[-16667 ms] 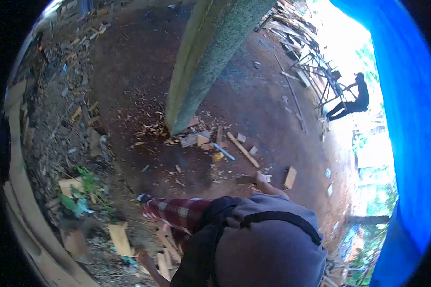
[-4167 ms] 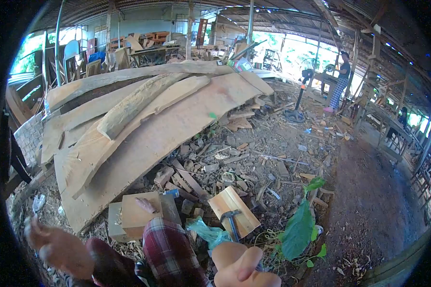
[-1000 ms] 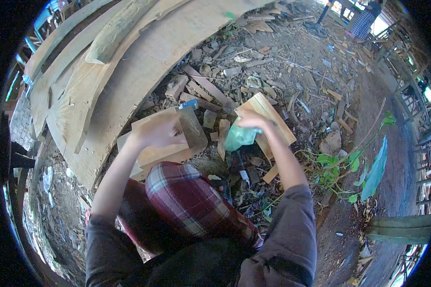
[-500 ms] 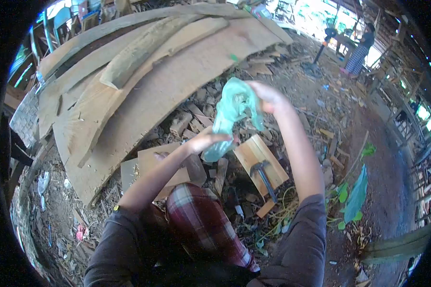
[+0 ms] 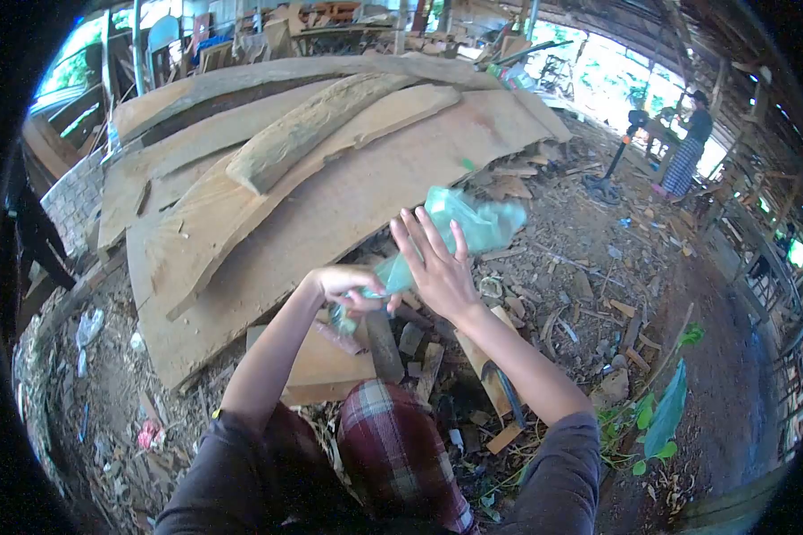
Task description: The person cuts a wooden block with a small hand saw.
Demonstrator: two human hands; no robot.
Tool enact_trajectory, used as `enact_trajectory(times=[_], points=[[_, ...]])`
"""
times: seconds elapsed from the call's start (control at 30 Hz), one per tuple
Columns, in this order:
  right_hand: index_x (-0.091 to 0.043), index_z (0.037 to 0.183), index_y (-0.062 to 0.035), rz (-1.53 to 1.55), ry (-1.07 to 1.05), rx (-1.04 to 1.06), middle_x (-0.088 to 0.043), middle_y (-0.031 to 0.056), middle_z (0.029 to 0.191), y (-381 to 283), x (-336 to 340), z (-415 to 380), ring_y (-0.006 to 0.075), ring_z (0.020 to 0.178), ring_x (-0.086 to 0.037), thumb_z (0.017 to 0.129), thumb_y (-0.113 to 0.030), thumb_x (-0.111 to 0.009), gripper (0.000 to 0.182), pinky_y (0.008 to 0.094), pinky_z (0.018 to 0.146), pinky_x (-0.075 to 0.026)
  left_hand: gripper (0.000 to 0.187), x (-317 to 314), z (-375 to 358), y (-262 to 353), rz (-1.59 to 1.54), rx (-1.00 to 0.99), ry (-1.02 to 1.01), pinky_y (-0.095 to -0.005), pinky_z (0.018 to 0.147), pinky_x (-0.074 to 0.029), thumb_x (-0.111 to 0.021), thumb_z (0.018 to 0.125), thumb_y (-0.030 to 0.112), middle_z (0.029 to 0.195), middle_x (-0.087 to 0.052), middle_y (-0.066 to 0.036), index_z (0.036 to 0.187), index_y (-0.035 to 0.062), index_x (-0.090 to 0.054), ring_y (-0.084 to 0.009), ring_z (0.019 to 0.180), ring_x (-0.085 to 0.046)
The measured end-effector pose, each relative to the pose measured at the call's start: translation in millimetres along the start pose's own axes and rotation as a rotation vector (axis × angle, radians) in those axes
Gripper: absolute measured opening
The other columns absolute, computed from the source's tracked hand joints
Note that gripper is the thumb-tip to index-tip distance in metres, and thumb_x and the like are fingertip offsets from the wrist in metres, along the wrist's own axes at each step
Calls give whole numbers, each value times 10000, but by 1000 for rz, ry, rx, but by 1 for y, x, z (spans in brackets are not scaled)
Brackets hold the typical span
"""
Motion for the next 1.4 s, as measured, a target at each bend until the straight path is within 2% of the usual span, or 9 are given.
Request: enact_trajectory(times=[0.17, 0.4, 0.5, 0.6, 0.73, 0.97, 1.07, 1.17, 1.4], points=[[-590, 939, -47, 203, 322, -129, -630, 44, 775, 62, 19, 3, 208, 671, -630, 725, -113, -680, 241, 382, 771, -495, 653, -48, -4, 40, 54, -110, -125, -187, 360, -275, -408, 906, 564, 443, -250, 109, 1171, -26, -495, -18, 356, -250], [-584, 811, -41, 460, 443, -305, -605, 78, 839, 90, 5, -19, 254, 754, -605, 707, -53, -660, 129, 361, 675, -487, 326, -71, 11, 103, -353, -531, 180, -184, 345, -267, -423, 964, 363, 455, -386, 48, 792, 91, -474, -28, 298, -259], [-560, 882, -28, 737, 231, -530, -601, 81, 891, 76, -76, -49, 252, 801, -593, 749, -134, -643, 189, 387, 731, -466, 428, -59, 10, 125, -523, -867, 295, -186, 445, -366, -410, 974, 280, 744, -553, -22, 1370, 132, -344, -46, 423, -371], [-518, 1009, -12, 788, 126, -587, -585, 100, 976, 18, -127, -76, 255, 832, -575, 785, -230, -628, 332, 390, 759, -447, 574, -25, 6, 113, -380, -887, 605, -203, 544, -421, -384, 983, 229, 925, -580, -45, 1465, 187, -76, -59, 541, -429], [-401, 1267, -8, 1149, -634, -979, -578, 164, 1137, -34, -151, -101, 234, 1064, -562, 879, -240, -537, 473, 381, 881, -418, 487, 36, -5, 73, -26, -801, 929, -238, 689, -471, -366, 988, 166, 1017, -599, -47, 1447, 150, -202, -92, 693, -498], [-569, 1009, 21, 1121, -1014, -909, -641, 180, 796, -34, -105, -108, 278, 779, -658, 887, -159, -517, 223, 374, 701, -487, 205, 24, 16, 40, 1078, -387, 713, -297, 779, -487, -453, 923, 21, 932, -634, -54, 1066, 28, -600, -147, 874, -592], [-564, 1023, -2, 903, -772, -380, -640, 116, 779, -3, -91, -85, 175, 600, -618, 904, -118, -489, 183, 332, 525, -481, 167, 71, 12, -6, 585, -346, 685, -298, 800, -485, -487, 898, 5, 932, -645, -73, 990, 20, -625, -168, 863, -606], [-573, 1023, -13, 1155, -989, -673, -610, 52, 744, 2, -95, -95, 99, 571, -568, 910, -98, -480, 169, 268, 489, -457, 160, 53, 20, -2, 734, -396, 679, -314, 810, -483, -494, 891, -2, 928, -649, -58, 980, 20, -626, -168, 881, -603], [-585, 921, 6, 2127, -226, -1369, -555, 18, 689, 79, -133, -142, 46, 465, -439, 861, -21, -486, 118, 168, 401, -328, 561, -23, 30, 46, 693, -201, 421, -360, 951, -391, -446, 946, 384, 1241, -534, -77, 1431, 170, -261, -193, 1085, -511]])
Point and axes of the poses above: each hand's wrist, its own z-axis towards the middle knuckle, its own x-axis out of the back of the hand, y = z × x, the point moved 10 cm from there along z, towards the middle knuckle
